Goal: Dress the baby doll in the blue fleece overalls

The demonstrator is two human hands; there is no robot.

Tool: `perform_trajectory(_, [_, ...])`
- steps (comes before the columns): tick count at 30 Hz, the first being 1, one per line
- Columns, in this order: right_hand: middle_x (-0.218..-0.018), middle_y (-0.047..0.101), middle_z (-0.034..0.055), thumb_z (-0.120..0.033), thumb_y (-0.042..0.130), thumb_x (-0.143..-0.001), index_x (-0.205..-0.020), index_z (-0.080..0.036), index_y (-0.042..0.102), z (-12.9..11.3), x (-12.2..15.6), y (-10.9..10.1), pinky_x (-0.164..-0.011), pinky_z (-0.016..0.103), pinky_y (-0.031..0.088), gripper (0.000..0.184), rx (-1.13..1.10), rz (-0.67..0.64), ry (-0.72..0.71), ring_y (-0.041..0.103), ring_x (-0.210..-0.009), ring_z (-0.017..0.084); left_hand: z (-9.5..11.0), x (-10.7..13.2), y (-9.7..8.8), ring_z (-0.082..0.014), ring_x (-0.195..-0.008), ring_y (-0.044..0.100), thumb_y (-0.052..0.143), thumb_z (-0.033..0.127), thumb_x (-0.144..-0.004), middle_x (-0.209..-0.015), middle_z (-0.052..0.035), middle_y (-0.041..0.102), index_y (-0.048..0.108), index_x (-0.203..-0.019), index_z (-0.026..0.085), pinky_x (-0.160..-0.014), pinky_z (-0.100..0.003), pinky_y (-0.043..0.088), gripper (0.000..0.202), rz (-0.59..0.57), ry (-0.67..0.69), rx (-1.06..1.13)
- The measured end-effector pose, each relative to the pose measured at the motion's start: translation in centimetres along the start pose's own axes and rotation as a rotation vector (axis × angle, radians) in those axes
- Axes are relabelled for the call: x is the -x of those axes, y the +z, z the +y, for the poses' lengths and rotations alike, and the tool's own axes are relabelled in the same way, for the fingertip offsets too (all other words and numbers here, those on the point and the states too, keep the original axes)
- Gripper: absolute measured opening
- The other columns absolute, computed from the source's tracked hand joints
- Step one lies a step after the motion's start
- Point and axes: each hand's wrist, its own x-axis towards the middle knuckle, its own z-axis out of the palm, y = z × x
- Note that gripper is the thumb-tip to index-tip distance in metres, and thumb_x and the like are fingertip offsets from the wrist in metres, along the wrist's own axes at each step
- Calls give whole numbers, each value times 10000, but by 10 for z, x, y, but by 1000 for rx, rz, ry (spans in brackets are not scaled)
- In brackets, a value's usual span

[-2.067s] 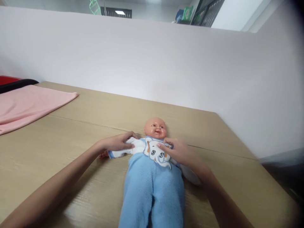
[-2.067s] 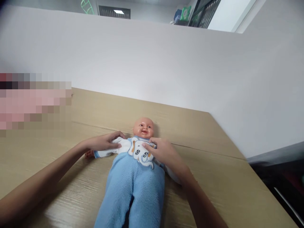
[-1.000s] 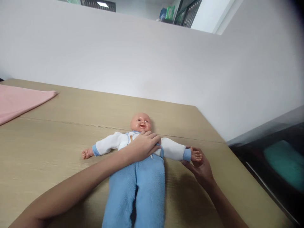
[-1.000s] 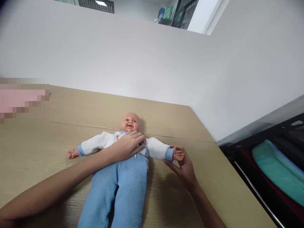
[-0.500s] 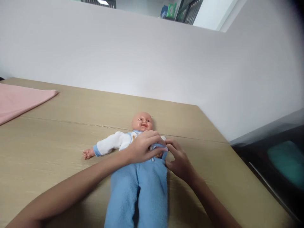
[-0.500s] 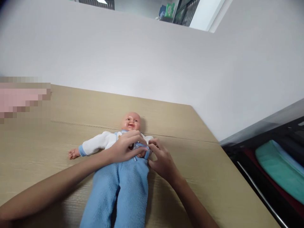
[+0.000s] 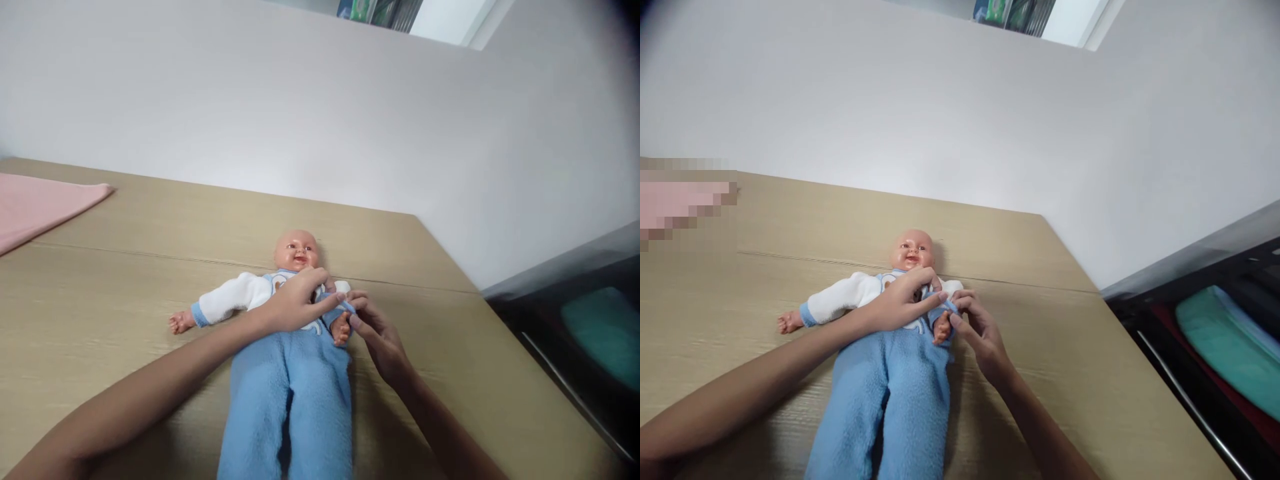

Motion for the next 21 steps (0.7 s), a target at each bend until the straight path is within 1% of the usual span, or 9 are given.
perform_trajectory(2, [-1134,681,69,-688,726,-1027,-969,-280,702,0,1,5,-1147,476,588,412,-59,72,72,687,-1202,324,1,0,-1,-242,-942,632,555,456,-1123,-994,-52,678,603,-997,237,-881,-402,512,257,-26,51,-86])
perform_trajectory(5, [-1151,750,62,-703,712,-1040,-1089,-294,719,-1,3,9,-1159,470,591,411,-60,179,159,710,-1201,315,1,1,-1,-273,-1024,628,555,357,-1085,-1092,-96,687,592,-1032,232,-917,-426,520,141,-64,112,-220])
perform_trajectory(7, [-1124,776,59,-720,718,-1033,-1093,-296,708,1,4,11,-1102,468,625,428,-32,240,202,738,-1142,315,-1,2,1,-282,-1028,635,538,346,-1091,-1099,-103,702,586,-1054,232,-919,-437,526,129,-74,96,-267])
perform_trajectory(9, [-1071,785,65,-755,731,-1007,-1059,-288,680,5,4,13,-1007,466,660,472,-10,275,234,760,-1065,320,-4,2,4,-286,-1014,647,513,345,-1112,-1061,-97,718,587,-1063,233,-921,-446,528,143,-75,53,-296])
perform_trajectory(12, [-1021,763,86,-782,712,-999,-1048,-272,649,15,3,15,-872,459,678,517,117,334,199,759,-976,317,-7,3,6,-286,-1010,667,497,330,-1126,-1031,-94,725,593,-1071,229,-912,-443,529,150,-61,-16,-306])
perform_trajectory(14, [-1105,743,119,-776,687,-1013,-1057,-263,655,21,2,15,-855,458,681,516,243,377,114,747,-1043,324,-8,3,5,-281,-988,674,497,335,-1131,-1021,-92,721,598,-1079,223,-888,-433,527,159,-53,-40,-301])
perform_trajectory(16, [-1239,731,150,-776,689,-1009,-1054,-259,664,26,0,11,-896,468,685,520,270,360,81,739,-1166,336,-8,4,5,-275,-955,675,514,338,-1124,-993,-81,713,604,-1077,221,-861,-421,522,154,-50,-44,-302])
perform_trajectory(18, [-1322,744,158,-799,722,-975,-1029,-263,653,31,-3,4,-965,491,680,542,184,269,138,751,-1230,342,-9,3,5,-271,-929,673,535,331,-1110,-964,-70,710,610,-1071,223,-839,-410,515,137,-42,-40,-307])
perform_trajectory(21, [-1365,784,151,-827,830,-872,-959,-275,611,36,-9,-8,-1062,520,659,600,31,153,234,778,-1261,349,-10,3,7,-267,-930,681,519,313,-1109,-978,-76,727,606,-1059,227,-824,-403,510,132,-16,-22,-313])
